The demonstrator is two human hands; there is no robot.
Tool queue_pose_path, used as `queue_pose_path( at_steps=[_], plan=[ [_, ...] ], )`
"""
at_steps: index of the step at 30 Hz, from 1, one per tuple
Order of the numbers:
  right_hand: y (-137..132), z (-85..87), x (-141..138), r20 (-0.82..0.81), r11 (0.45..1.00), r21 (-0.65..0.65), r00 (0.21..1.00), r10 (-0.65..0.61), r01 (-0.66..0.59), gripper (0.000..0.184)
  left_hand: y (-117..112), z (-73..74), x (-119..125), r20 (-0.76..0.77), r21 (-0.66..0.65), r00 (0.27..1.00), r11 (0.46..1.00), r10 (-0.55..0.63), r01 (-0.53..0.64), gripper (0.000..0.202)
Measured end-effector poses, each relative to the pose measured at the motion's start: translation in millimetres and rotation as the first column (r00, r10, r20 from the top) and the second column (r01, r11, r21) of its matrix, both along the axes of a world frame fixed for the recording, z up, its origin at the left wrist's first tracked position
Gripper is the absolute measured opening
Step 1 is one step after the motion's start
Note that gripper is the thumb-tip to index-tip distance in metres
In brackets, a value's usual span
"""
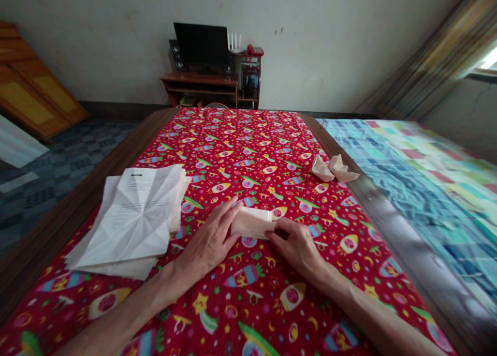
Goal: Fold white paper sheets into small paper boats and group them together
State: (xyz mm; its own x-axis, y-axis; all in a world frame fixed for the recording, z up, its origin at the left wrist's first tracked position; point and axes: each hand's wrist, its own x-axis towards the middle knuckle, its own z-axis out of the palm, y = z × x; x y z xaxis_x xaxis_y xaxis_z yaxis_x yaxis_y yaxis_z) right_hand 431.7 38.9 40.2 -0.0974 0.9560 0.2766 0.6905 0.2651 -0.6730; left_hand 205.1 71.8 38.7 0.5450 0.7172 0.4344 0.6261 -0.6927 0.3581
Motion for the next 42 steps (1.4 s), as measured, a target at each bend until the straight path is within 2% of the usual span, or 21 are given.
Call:
queue_pose_path(
  at_steps=[2,4,7,9,12,14,17,19,22,27,32,35,39,42],
  plan=[
    [2,9.4,3,-0.019,0.990,0.136,1.000,0.021,-0.019,0.014,1,7.2,-1,0.026,0.027,1.000,1.000,0.013,-0.014,0.064],
    [4,20.2,7,0.015,0.955,0.290,0.998,0.055,-0.057,0.010,1,17.2,-2,0.050,0.084,0.998,0.996,0.031,-0.035,0.066],
    [7,33.0,12,0.168,0.874,0.470,0.985,0.049,-0.123,0.014,-1,33.5,-4,0.053,0.184,0.997,0.981,0.047,-0.056,0.068],
    [5,36.4,12,0.288,0.834,0.517,0.957,0.040,-0.191,0.016,-5,41.9,-4,0.039,0.247,0.998,0.968,0.043,-0.051,0.070],
    [-1,33.0,5,0.450,0.817,0.484,0.890,0.074,-0.312,0.017,-13,45.4,-1,-0.011,0.302,1.000,0.953,0.003,0.001,0.065],
    [-4,27.0,0,0.519,0.815,0.448,0.849,0.097,-0.367,0.018,-18,41.1,2,-0.059,0.300,0.998,0.953,-0.032,0.049,0.049],
    [-7,16.8,-6,0.563,0.825,0.404,0.819,0.115,-0.394,0.020,-22,29.0,7,-0.132,0.231,0.988,0.967,-0.080,0.110,0.023],
    [-7,11.6,-6,0.573,0.838,0.364,0.807,0.142,-0.407,0.020,-24,21.4,9,-0.160,0.158,0.982,0.979,-0.103,0.129,0.016],
    [-7,7.4,-2,0.565,0.846,0.313,0.800,0.200,-0.432,0.020,-26,15.2,10,-0.162,0.117,0.981,0.985,-0.110,0.129,0.017],
    [-7,4.4,3,0.555,0.839,0.285,0.794,0.249,-0.463,0.020,-28,13.9,10,-0.195,0.214,0.972,0.961,-0.133,0.174,0.032],
    [-9,4.4,4,0.561,0.849,0.241,0.781,0.273,-0.471,0.020,-30,10.3,11,-0.225,0.146,0.962,0.970,-0.157,0.193,0.028],
    [-6,6.0,7,0.551,0.874,0.215,0.793,0.260,-0.436,0.020,-27,7.1,10,-0.225,0.160,0.964,0.970,-0.144,0.182,0.031],
    [8,7.4,16,0.550,0.918,0.170,0.807,0.214,-0.359,0.036,-23,6.2,9,-0.210,0.199,0.968,0.964,-0.134,0.176,0.030],
    [20,8.4,24,0.571,0.909,0.077,0.766,0.297,-0.410,0.047,-22,7.6,8,-0.202,0.205,0.970,0.963,-0.133,0.175,0.030]
  ],
)
